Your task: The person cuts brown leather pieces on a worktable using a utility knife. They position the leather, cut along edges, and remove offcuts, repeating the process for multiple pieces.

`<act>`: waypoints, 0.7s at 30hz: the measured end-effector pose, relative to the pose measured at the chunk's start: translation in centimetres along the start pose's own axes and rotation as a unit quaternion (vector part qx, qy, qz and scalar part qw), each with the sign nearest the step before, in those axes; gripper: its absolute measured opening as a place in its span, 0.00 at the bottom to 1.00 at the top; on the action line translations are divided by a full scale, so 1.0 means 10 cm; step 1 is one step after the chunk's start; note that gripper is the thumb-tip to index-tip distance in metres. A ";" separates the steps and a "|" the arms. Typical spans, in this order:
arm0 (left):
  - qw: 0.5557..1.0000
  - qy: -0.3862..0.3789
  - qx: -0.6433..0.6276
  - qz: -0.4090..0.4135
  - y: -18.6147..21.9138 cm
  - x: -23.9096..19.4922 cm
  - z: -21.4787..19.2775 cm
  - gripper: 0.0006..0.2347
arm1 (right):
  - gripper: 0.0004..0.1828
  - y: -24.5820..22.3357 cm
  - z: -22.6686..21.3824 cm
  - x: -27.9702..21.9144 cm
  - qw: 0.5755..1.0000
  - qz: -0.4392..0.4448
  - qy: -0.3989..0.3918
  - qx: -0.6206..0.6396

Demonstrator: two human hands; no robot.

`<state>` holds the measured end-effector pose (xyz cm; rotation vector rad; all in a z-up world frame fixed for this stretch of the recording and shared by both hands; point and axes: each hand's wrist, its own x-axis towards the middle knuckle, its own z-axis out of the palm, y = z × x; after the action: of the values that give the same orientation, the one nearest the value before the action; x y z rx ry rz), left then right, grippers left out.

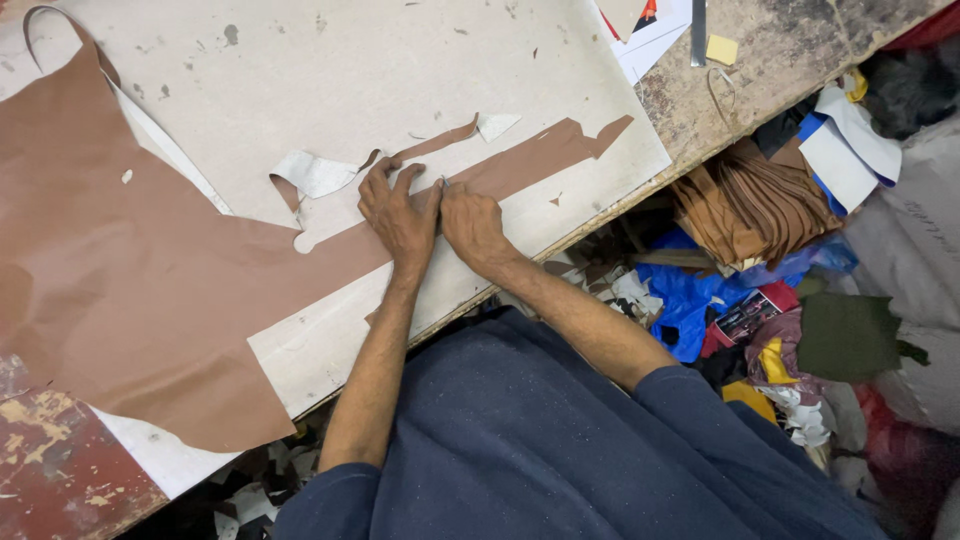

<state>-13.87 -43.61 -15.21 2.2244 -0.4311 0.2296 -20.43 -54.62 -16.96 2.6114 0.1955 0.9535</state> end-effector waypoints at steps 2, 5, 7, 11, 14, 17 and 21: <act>1.000 0.001 0.005 -0.002 -0.02 -0.01 0.04 0.15 | 0.05 -0.03 0.09 0.00 0.971 0.068 -0.203 0.108; 1.000 0.005 0.006 -0.012 -0.03 -0.03 0.10 0.17 | 0.10 -0.02 0.23 -0.08 0.985 0.026 -0.158 0.061; 1.000 0.013 0.011 -0.013 -0.02 -0.06 0.13 0.19 | 0.15 -0.03 0.20 -0.23 0.994 0.006 -0.088 0.058; 0.999 0.042 0.026 -0.012 0.02 -0.06 0.07 0.24 | 0.05 -0.15 -0.24 -0.51 0.907 0.108 -0.376 0.157; 1.000 0.007 0.010 -0.017 0.04 0.04 0.06 0.28 | 0.10 0.03 -0.78 -0.78 0.962 0.025 -0.255 0.098; 0.990 -0.068 -0.108 0.056 -0.15 -0.15 -0.10 0.29 | 0.10 0.18 -0.96 -0.67 0.923 0.032 -0.349 0.158; 0.983 -0.134 -0.012 0.123 -0.75 -0.23 -0.89 0.27 | 0.13 0.18 -1.09 -0.07 0.781 0.074 -0.566 0.253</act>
<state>-13.30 -31.78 -15.58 2.1830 -0.8523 0.0524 -28.03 -53.45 -8.94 3.1855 -0.0967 -0.8713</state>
